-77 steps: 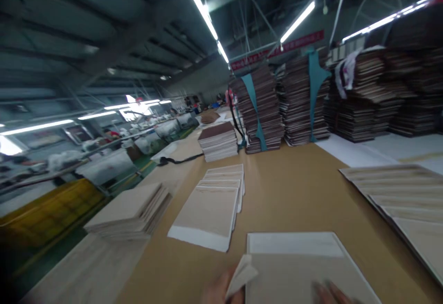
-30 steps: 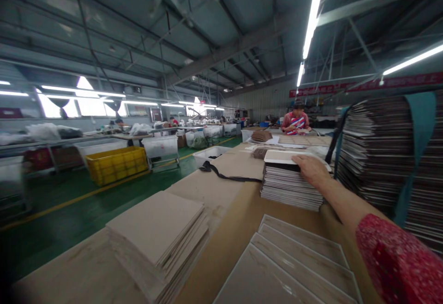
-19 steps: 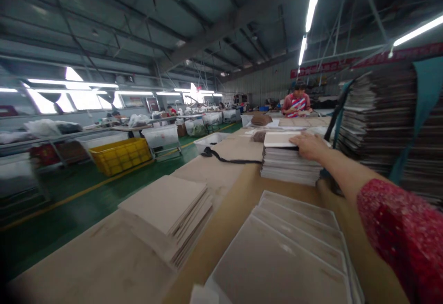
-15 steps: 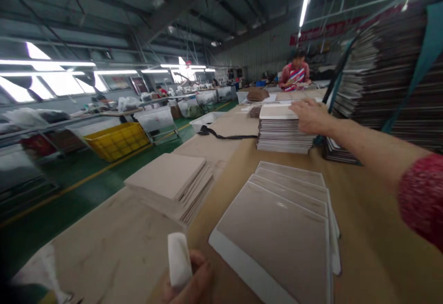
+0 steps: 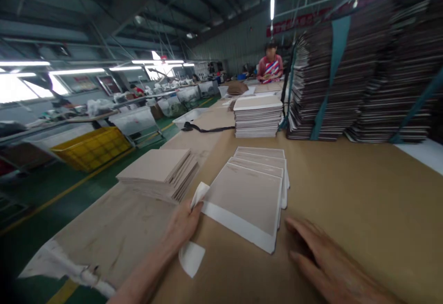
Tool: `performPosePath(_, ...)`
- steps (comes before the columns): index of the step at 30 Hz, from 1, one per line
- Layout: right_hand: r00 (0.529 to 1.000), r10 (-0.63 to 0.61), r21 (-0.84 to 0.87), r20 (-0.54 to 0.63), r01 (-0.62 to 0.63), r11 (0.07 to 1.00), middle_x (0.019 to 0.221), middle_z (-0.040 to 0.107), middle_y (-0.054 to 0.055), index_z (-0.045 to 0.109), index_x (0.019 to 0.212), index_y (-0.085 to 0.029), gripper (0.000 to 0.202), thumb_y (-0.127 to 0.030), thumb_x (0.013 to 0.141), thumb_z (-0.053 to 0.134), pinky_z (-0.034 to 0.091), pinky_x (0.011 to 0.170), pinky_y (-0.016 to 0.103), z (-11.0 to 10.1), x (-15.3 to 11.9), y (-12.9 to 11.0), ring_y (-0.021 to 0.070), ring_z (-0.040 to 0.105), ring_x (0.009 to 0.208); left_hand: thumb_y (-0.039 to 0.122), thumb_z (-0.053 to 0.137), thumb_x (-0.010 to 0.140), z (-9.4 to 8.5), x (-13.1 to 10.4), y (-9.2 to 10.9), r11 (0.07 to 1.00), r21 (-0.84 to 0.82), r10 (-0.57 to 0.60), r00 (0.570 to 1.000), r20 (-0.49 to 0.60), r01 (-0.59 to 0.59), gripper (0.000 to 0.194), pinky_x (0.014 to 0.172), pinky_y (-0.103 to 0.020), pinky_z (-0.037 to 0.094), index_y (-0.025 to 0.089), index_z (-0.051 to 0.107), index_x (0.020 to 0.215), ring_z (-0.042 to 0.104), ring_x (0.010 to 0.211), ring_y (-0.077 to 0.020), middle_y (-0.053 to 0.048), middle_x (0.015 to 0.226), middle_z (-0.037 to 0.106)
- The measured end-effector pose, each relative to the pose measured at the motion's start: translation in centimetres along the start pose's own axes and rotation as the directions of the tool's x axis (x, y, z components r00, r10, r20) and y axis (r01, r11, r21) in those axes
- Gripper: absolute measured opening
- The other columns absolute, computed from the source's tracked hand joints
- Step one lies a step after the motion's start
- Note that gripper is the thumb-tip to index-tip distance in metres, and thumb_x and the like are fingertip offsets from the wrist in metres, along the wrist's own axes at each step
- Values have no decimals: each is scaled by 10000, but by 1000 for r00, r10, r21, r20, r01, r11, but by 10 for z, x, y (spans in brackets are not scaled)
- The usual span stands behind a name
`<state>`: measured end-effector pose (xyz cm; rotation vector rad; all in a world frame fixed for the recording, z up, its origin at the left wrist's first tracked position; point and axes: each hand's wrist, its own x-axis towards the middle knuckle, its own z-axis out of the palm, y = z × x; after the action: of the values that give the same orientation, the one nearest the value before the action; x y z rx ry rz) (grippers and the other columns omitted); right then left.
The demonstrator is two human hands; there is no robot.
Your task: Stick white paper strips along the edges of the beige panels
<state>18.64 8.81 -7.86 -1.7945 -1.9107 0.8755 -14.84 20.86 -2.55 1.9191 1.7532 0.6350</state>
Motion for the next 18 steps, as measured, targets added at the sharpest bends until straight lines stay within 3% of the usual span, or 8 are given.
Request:
performPosePath(2, 1000, -9, -11, 5, 9, 1000, 1545, 333, 63, 332, 1507, -237, 627, -535, 956, 360, 225, 1210, 552, 6, -1, -21, 279, 313, 1409, 208, 417, 892, 4, 8, -3, 999, 35, 31, 999, 14, -31, 264, 797, -309, 429, 135, 666, 938, 639, 873, -226, -113, 899, 704)
performPosePath(6, 1000, -17, 0, -9, 17, 1000, 1512, 340, 156, 348, 1470, -101, 685, -458, 885, 363, 253, 1200, 519, 8, 4, -52, 269, 321, 1390, 214, 409, 898, 7, 8, -1, 996, 67, 65, 998, 22, -67, 253, 736, -284, 402, 137, 648, 933, 611, 803, -197, -86, 853, 679)
performPosePath(9, 999, 38, 153, -4, -37, 987, 1493, 363, 157, 346, 1453, -106, 702, -456, 847, 402, 331, 1165, 462, 7, 1, -63, 252, 375, 1353, 223, 413, 893, 6, 2, 3, 997, 58, 52, 998, 35, -54, 237, 701, -286, 379, 140, 635, 882, 588, 755, -192, -69, 791, 657)
performPosePath(14, 993, 104, 465, 57, -119, 877, 1418, 475, 152, 367, 1447, -116, 766, -512, 799, 463, 413, 1115, 393, 2, -11, -74, 255, 480, 1285, 259, 423, 885, 1, -12, 6, 1000, 16, -7, 1000, 31, 6, 225, 644, -276, 367, 169, 584, 758, 576, 705, -186, -44, 719, 631)
performPosePath(18, 996, 92, 411, -16, -77, 908, 1288, 597, 95, 502, 1405, -227, 616, -516, 863, 469, 527, 993, 401, -2, -32, -54, 282, 581, 1162, 321, 478, 863, -6, -44, 15, 998, -26, -53, 997, 50, 54, 249, 724, -302, 439, 158, 666, 854, 633, 823, -241, -68, 803, 696)
